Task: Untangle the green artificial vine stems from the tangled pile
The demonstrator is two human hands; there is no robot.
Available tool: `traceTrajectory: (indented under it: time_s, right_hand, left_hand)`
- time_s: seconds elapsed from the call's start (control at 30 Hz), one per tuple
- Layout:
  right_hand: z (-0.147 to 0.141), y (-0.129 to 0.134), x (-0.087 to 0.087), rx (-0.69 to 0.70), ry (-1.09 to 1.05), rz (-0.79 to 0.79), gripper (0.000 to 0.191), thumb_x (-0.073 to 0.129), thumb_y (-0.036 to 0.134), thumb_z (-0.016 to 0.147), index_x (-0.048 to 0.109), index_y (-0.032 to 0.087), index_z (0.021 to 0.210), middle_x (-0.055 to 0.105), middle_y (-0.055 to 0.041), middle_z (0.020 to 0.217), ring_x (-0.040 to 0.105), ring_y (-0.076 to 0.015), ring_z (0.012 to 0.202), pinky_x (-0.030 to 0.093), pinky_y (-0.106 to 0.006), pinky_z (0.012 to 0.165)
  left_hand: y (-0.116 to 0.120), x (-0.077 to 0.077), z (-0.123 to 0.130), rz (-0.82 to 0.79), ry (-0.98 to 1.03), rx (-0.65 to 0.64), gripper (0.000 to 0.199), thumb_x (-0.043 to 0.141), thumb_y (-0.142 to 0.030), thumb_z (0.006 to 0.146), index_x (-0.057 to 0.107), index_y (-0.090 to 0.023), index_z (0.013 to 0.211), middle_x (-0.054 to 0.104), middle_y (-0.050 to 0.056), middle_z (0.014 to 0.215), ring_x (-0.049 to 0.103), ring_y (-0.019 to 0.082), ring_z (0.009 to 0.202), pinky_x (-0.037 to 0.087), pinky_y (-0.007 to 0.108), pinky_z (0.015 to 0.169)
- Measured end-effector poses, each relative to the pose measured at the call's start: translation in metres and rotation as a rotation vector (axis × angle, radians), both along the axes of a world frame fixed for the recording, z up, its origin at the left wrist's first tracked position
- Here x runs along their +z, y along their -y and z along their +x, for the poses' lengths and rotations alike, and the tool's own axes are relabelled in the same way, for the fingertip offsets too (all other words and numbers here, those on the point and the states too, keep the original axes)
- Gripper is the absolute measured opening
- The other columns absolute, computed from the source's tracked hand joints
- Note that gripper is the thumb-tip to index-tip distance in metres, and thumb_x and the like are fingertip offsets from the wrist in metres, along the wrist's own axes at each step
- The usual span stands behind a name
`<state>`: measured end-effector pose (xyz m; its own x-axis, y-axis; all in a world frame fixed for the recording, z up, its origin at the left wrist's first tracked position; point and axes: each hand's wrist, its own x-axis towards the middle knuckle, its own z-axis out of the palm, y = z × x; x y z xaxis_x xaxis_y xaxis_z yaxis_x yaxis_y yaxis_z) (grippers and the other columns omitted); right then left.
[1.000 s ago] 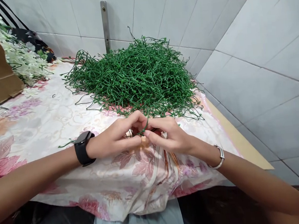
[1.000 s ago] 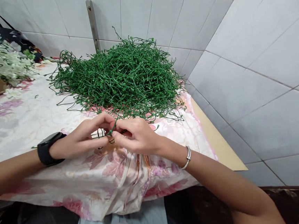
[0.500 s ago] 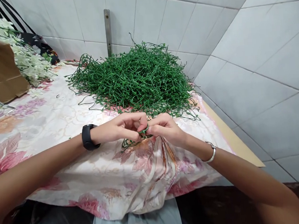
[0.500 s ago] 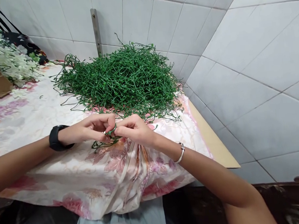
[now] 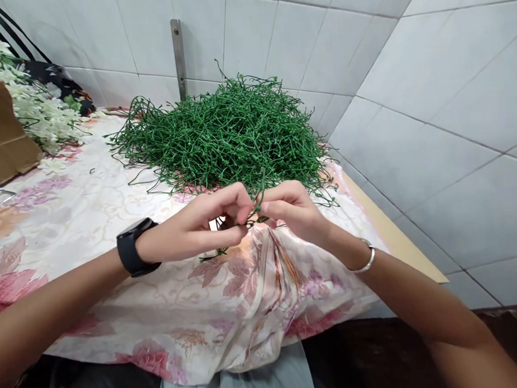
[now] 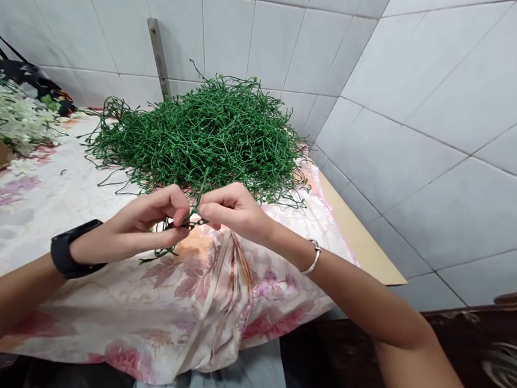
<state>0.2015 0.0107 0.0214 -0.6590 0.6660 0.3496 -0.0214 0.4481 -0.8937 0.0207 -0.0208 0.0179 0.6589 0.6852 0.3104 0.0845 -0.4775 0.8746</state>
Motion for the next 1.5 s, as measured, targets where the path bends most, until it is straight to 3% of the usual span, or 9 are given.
traceTrajectory:
  time_s: [0.17,0.37,0.43,0.57,0.73,1.0,1.27,1.4,1.5]
  right_hand:
    - [0.005,-0.006,0.004,-0.121,0.213,0.475,0.032,0.040,0.023,0.081,0.040,0.015,0.050,0.032,0.0050,0.047,0.030,-0.0037,0.043,0.024,-0.019,0.042]
    - [0.009,-0.005,0.003,-0.142,0.427,1.059,0.029,0.041,0.024,0.081,0.040,0.017,0.053,0.031,0.0039,0.049,0.025,-0.0063,0.045,0.020,-0.024,0.046]
    - [0.011,0.001,0.008,-0.083,0.424,1.028,0.033,0.037,0.029,0.084,0.042,0.017,0.053,0.034,0.0034,0.048,0.027,-0.0067,0.044,0.021,-0.024,0.046]
    - [0.015,0.013,0.015,0.003,0.313,0.606,0.053,0.015,0.041,0.090,0.043,0.016,0.052,0.039,0.0016,0.048,0.034,-0.0056,0.044,0.026,-0.021,0.045]
    - [0.008,0.015,0.019,-0.103,0.216,0.345,0.061,0.012,0.046,0.089,0.038,0.015,0.043,0.035,0.0025,0.042,0.032,-0.0036,0.039,0.026,-0.020,0.039]
    - [0.005,-0.001,0.025,-0.327,0.103,0.495,0.055,0.032,0.039,0.087,0.039,0.015,0.038,0.034,0.0041,0.036,0.033,-0.0021,0.034,0.025,-0.019,0.036]
    - [-0.002,-0.015,0.029,-0.528,-0.033,0.695,0.050,0.045,0.033,0.082,0.037,0.016,0.036,0.033,0.0052,0.035,0.029,-0.0013,0.033,0.022,-0.021,0.035]
    - [0.045,-0.051,0.067,-0.823,-0.461,0.577,0.047,0.051,0.045,0.073,0.031,0.021,0.039,0.024,0.0075,0.036,0.019,-0.0030,0.030,0.015,-0.022,0.032]
    - [0.080,-0.064,0.103,-0.976,-0.567,0.702,0.048,0.047,0.044,0.077,0.032,0.027,0.035,0.022,0.0039,0.039,0.020,-0.0084,0.032,0.016,-0.027,0.038]
  left_hand:
    - [-0.007,-0.012,0.006,0.195,-0.142,0.164,0.014,0.044,-0.029,0.084,0.035,-0.019,0.090,0.039,-0.003,0.069,0.035,0.008,0.057,0.031,0.020,0.051]
    - [-0.016,-0.027,0.004,0.828,-0.380,0.224,0.023,0.029,-0.024,0.089,0.041,-0.016,0.072,0.039,0.001,0.063,0.035,0.012,0.057,0.028,0.025,0.052]
    - [-0.012,-0.026,0.004,0.919,-0.360,0.193,0.022,0.030,-0.023,0.089,0.043,-0.015,0.073,0.040,0.001,0.061,0.037,0.012,0.056,0.028,0.025,0.051]
    - [0.000,-0.019,0.008,1.021,-0.287,0.193,0.020,0.039,-0.021,0.086,0.041,-0.016,0.068,0.039,0.000,0.057,0.037,0.012,0.053,0.027,0.025,0.050]
    - [0.001,-0.014,0.013,1.122,-0.221,0.302,0.023,0.041,-0.021,0.086,0.038,-0.017,0.063,0.033,-0.003,0.053,0.031,0.011,0.049,0.024,0.025,0.047]
    - [-0.006,-0.013,0.017,1.120,-0.262,0.465,0.030,0.037,-0.028,0.088,0.038,-0.016,0.060,0.031,-0.004,0.051,0.031,0.009,0.046,0.025,0.022,0.046]
    - [-0.014,0.004,0.024,1.179,-0.253,0.544,0.033,0.035,-0.028,0.088,0.038,-0.016,0.058,0.032,-0.004,0.048,0.030,0.009,0.044,0.022,0.022,0.045]
    - [-0.017,-0.003,-0.002,1.148,-0.264,0.556,0.027,0.041,-0.023,0.086,0.037,-0.017,0.059,0.031,-0.004,0.051,0.030,0.009,0.046,0.024,0.023,0.047]
    - [-0.023,-0.015,-0.027,1.057,-0.253,0.703,0.028,0.041,-0.016,0.085,0.032,-0.018,0.058,0.028,-0.004,0.051,0.028,0.009,0.045,0.024,0.022,0.046]
